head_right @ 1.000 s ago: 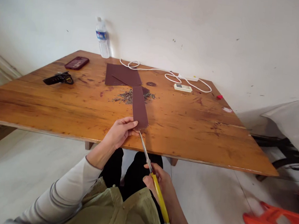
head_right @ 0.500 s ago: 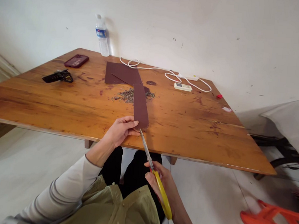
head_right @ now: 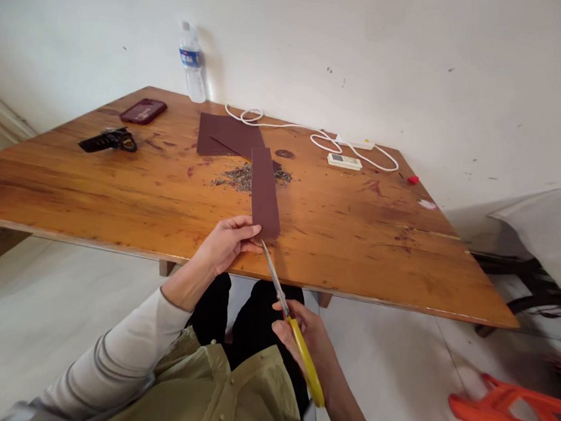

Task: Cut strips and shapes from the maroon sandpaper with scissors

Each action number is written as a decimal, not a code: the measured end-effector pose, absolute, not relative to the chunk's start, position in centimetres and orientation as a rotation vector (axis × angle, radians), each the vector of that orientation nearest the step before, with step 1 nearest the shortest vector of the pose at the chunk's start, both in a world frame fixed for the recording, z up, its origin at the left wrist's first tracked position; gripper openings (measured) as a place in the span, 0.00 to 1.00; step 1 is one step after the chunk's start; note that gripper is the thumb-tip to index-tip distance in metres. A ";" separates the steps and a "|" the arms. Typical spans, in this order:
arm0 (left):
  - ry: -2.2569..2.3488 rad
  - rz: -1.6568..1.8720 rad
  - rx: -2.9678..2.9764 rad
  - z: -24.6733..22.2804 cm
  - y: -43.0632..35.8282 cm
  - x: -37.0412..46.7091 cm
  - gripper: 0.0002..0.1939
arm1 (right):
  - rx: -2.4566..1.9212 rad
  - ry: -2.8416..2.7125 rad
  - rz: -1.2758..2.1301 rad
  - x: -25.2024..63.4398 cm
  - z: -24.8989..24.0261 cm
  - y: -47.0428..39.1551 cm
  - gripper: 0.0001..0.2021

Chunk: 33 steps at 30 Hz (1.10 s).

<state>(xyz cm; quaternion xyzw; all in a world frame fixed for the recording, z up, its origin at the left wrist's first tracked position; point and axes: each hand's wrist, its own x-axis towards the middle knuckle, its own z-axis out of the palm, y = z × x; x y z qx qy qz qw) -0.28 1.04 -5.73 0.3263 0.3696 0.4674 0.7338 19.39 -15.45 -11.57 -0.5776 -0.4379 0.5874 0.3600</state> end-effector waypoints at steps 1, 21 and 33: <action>0.811 1.029 0.719 -5.8 1.1 -0.3 0.09 | -1.496 -1.123 1.516 19.3 -11.4 -15.5 0.28; 0.804 1.054 0.720 -5.8 1.1 -0.1 0.10 | -1.459 -1.032 1.421 18.0 -10.5 -15.2 0.29; 0.812 1.039 0.729 -5.7 1.2 -0.1 0.11 | -1.534 -1.051 1.375 18.0 -10.7 -14.9 0.22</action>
